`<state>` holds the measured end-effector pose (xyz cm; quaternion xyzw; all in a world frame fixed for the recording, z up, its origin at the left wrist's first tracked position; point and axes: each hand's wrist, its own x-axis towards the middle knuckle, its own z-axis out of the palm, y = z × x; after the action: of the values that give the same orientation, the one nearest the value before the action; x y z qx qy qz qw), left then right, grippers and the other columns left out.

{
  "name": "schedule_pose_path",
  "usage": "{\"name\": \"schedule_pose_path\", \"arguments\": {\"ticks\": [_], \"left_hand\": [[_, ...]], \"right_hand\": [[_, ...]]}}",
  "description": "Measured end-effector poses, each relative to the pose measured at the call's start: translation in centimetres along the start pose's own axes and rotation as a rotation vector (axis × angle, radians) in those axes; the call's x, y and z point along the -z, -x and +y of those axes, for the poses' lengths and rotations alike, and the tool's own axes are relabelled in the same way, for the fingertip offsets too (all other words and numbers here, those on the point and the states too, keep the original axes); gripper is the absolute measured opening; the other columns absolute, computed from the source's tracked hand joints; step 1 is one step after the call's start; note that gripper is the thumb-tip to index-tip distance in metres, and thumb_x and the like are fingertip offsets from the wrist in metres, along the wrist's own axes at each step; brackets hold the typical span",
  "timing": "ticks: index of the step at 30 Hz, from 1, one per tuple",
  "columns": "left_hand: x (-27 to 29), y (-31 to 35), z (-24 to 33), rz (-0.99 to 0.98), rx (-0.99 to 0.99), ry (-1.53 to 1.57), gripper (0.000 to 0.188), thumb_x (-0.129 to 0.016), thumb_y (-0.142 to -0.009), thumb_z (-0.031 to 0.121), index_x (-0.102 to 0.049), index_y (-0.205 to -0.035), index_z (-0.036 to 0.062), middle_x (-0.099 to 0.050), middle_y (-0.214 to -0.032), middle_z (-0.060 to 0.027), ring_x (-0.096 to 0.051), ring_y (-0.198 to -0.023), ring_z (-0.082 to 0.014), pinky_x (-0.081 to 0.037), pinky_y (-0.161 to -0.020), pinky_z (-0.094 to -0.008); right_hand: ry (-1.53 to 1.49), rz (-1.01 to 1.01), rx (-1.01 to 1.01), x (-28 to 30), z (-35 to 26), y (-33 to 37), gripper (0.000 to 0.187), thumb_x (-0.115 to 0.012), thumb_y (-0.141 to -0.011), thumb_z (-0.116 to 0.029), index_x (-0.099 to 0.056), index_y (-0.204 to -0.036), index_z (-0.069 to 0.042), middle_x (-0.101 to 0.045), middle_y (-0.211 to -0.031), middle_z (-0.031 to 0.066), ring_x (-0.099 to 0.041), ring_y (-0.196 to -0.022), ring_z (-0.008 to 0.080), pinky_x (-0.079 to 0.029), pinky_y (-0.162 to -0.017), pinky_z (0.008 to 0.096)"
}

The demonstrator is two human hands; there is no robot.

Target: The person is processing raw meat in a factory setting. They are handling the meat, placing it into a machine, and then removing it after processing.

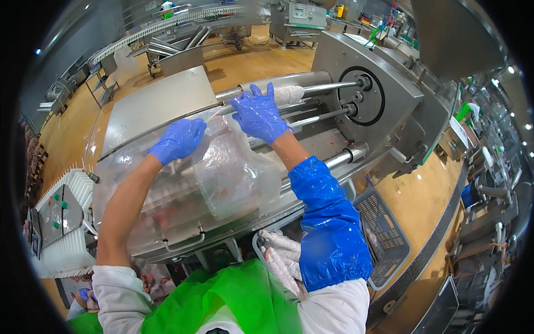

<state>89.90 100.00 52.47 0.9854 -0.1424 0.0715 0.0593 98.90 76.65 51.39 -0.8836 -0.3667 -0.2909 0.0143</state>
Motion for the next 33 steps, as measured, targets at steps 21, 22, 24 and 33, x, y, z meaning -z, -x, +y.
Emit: {"name": "schedule_pose_path", "arguments": {"ticks": [21,22,24,33], "left_hand": [[1.3,17.5,-12.4,0.328,0.340,0.521,0.031,-0.047,-0.094,0.022,-0.056,-0.073,0.0013,-0.051,-0.065,-0.0094,-0.049,-0.058,-0.0174,-0.042,-0.059,-0.0332],[1.8,16.9,-11.4,0.332,0.344,0.518,0.031,-0.047,-0.094,0.022,-0.057,-0.074,0.0015,-0.051,-0.065,-0.0097,-0.049,-0.058,-0.0178,-0.042,-0.059,-0.0337],[2.1,17.2,-11.4,0.327,0.352,0.501,0.031,-0.046,-0.094,0.022,-0.057,-0.074,0.0018,-0.051,-0.066,-0.0102,-0.049,-0.058,-0.0186,-0.042,-0.059,-0.0345],[2.1,17.5,-12.0,0.311,0.341,0.402,0.032,-0.046,-0.094,0.024,-0.057,-0.074,0.0019,-0.052,-0.067,-0.0113,-0.052,-0.063,-0.0211,-0.043,-0.063,-0.0358]], "right_hand": [[-1.469,0.275,-0.752,-19.4,0.2,13.0,0.016,-0.055,-0.086,-0.010,-0.067,-0.089,-0.001,-0.061,-0.071,0.0038,-0.052,-0.057,0.0095,-0.043,-0.056,0.0248],[-1.585,0.307,-0.846,-19.2,0.4,13.1,0.015,-0.055,-0.086,-0.009,-0.068,-0.089,-0.001,-0.061,-0.070,0.0026,-0.050,-0.057,0.0083,-0.042,-0.055,0.0239],[-1.592,0.321,-0.927,-18.9,1.6,13.5,0.016,-0.055,-0.086,-0.007,-0.069,-0.092,-0.002,-0.060,-0.070,0.0003,-0.048,-0.057,0.0063,-0.041,-0.055,0.0225],[-1.464,0.093,-0.779,-20.2,3.7,13.6,0.021,-0.056,-0.089,-0.009,-0.068,-0.103,0.000,-0.067,-0.083,0.0034,-0.056,-0.064,0.0087,-0.046,-0.057,0.0255]]}}
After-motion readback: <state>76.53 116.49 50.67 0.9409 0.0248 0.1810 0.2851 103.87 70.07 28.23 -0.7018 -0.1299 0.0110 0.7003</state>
